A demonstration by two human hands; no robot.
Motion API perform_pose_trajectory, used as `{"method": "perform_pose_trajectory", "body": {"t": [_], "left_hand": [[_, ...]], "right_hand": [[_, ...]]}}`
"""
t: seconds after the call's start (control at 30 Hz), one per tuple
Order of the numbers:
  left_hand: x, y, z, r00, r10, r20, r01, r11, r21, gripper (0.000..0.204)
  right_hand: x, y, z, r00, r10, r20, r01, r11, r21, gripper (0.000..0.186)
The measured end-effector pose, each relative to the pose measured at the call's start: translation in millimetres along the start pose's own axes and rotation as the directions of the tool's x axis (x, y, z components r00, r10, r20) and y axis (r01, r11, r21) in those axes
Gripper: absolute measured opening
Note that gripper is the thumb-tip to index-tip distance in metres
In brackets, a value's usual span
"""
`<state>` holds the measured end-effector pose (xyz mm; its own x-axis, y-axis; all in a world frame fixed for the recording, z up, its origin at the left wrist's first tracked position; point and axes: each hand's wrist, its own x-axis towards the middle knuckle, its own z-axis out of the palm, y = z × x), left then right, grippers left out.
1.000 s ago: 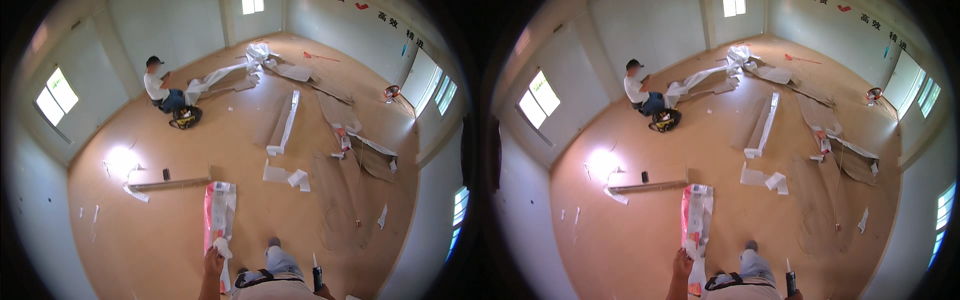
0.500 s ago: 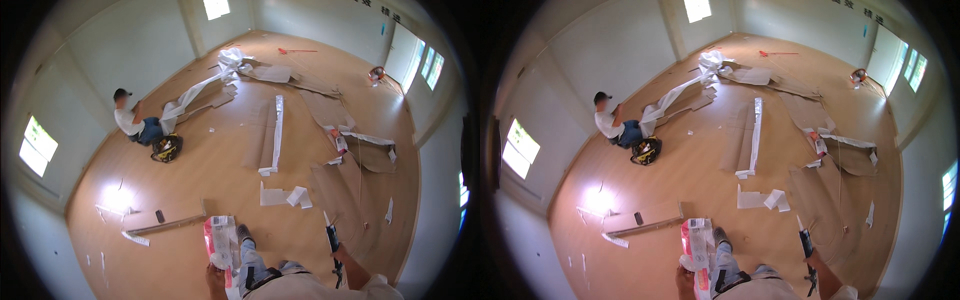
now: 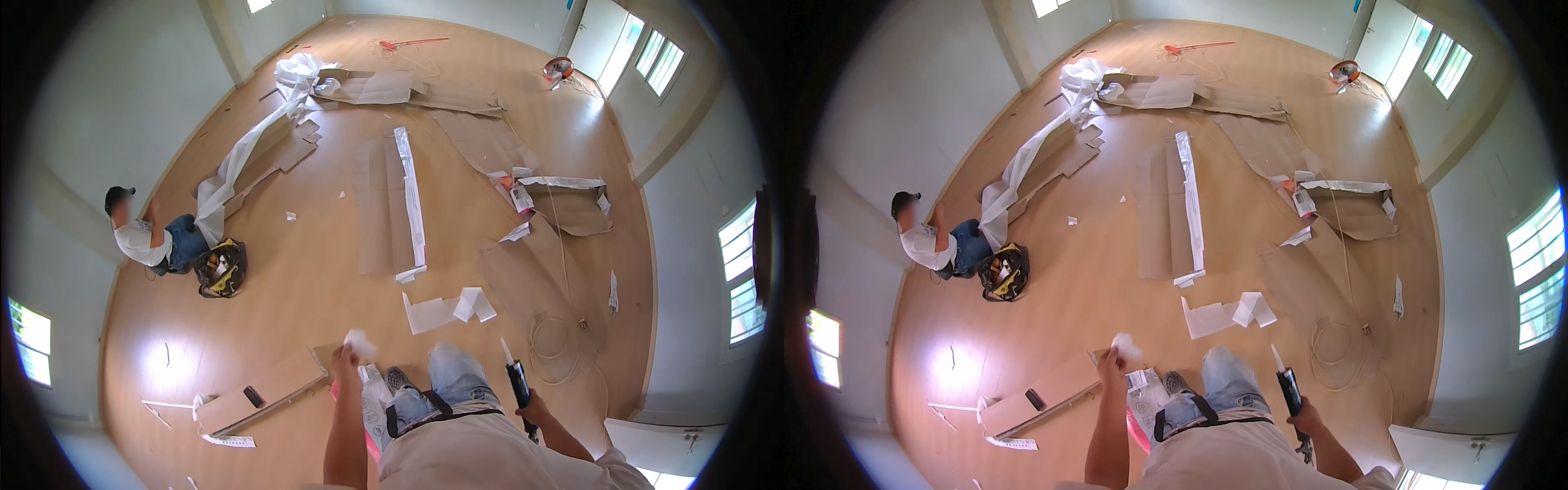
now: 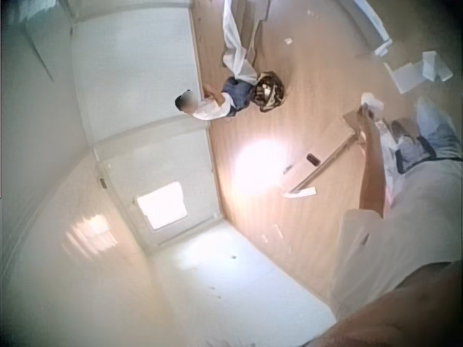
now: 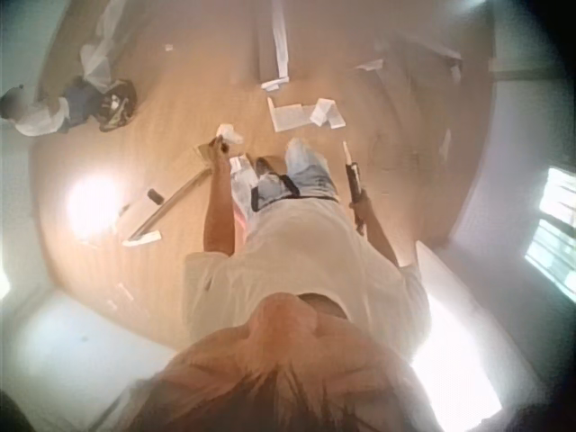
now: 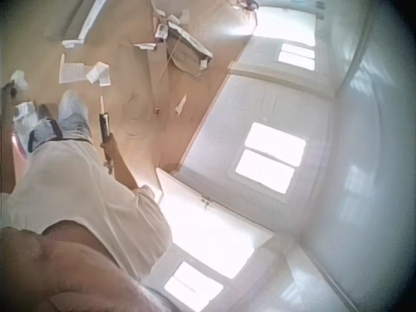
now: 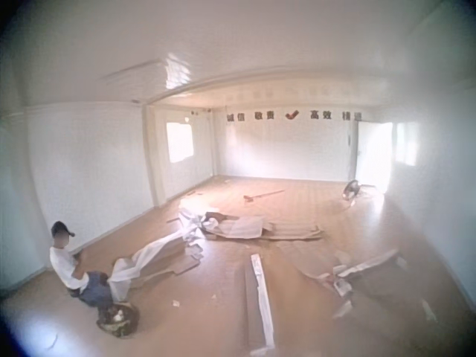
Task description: The person installs wooden baseboards along the bottom of a wall and window frame. They cut the wood pieces to size using shears, apply sealant with a caulking gun, and press the trim into place. The person also wipes the area with a cloth and moves around the room to reach different sections.
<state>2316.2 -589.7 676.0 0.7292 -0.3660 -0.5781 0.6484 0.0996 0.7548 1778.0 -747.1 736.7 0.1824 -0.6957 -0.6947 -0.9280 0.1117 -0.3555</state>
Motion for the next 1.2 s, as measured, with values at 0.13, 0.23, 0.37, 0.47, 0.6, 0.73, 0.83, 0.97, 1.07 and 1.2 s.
{"method": "perform_pose_trajectory", "body": {"t": [0.13, 0.23, 0.37, 0.47, 0.6, 0.73, 0.83, 0.97, 1.07, 1.2], "left_hand": [[73, 15, 123, 0.99, -0.042, 0.137, 0.027, 0.993, 0.111, 0.035], [100, -6, 157, 0.98, -0.006, 0.198, -0.075, 0.913, 0.401, 0.04], [134, -24, 109, 0.932, -0.238, 0.272, -0.052, 0.656, 0.753, 0.036], [97, -24, 65, 0.939, -0.327, 0.109, 0.191, 0.757, 0.624, 0.031], [68, 35, 63, 0.953, -0.295, -0.063, 0.279, 0.781, 0.558, 0.036], [70, 71, 92, 0.979, -0.168, -0.116, 0.204, 0.853, 0.481, 0.043], [80, 99, 134, 0.987, -0.147, -0.07, 0.163, 0.885, 0.437, 0.045], [90, 120, 190, 0.981, -0.162, 0.106, 0.117, 0.932, 0.343, 0.05], [98, 140, 228, 0.987, -0.066, 0.145, 0.072, 0.997, -0.037, 0.059], [130, 159, 221, 0.975, -0.078, -0.208, -0.025, 0.892, -0.451, 0.039]], "right_hand": [[-2, -4, 17, 0.991, 0.131, 0.033, -0.129, 0.99, -0.065, 0.08], [27, 4, 21, 0.97, 0.222, 0.1, -0.211, 0.971, -0.109, 0.077], [92, -25, 12, 0.973, 0.206, 0.109, -0.189, 0.971, -0.15, 0.074], [152, -60, -11, 0.976, 0.189, 0.11, -0.183, 0.981, -0.064, 0.072], [256, -147, -64, 0.996, -0.001, 0.089, 0.004, 1.0, -0.03, 0.075], [342, -289, -110, 0.954, -0.288, 0.081, 0.296, 0.947, -0.122, 0.084], [348, -437, -134, 0.847, -0.479, 0.23, 0.519, 0.839, -0.162, 0.086], [319, -575, -105, 0.668, -0.63, 0.395, 0.73, 0.658, -0.184, 0.091], [283, -644, -64, 0.443, -0.727, 0.525, 0.896, 0.38, -0.229, 0.093], [229, -698, -9, 0.022, -0.825, 0.565, 0.979, -0.097, -0.179, 0.079]]}}
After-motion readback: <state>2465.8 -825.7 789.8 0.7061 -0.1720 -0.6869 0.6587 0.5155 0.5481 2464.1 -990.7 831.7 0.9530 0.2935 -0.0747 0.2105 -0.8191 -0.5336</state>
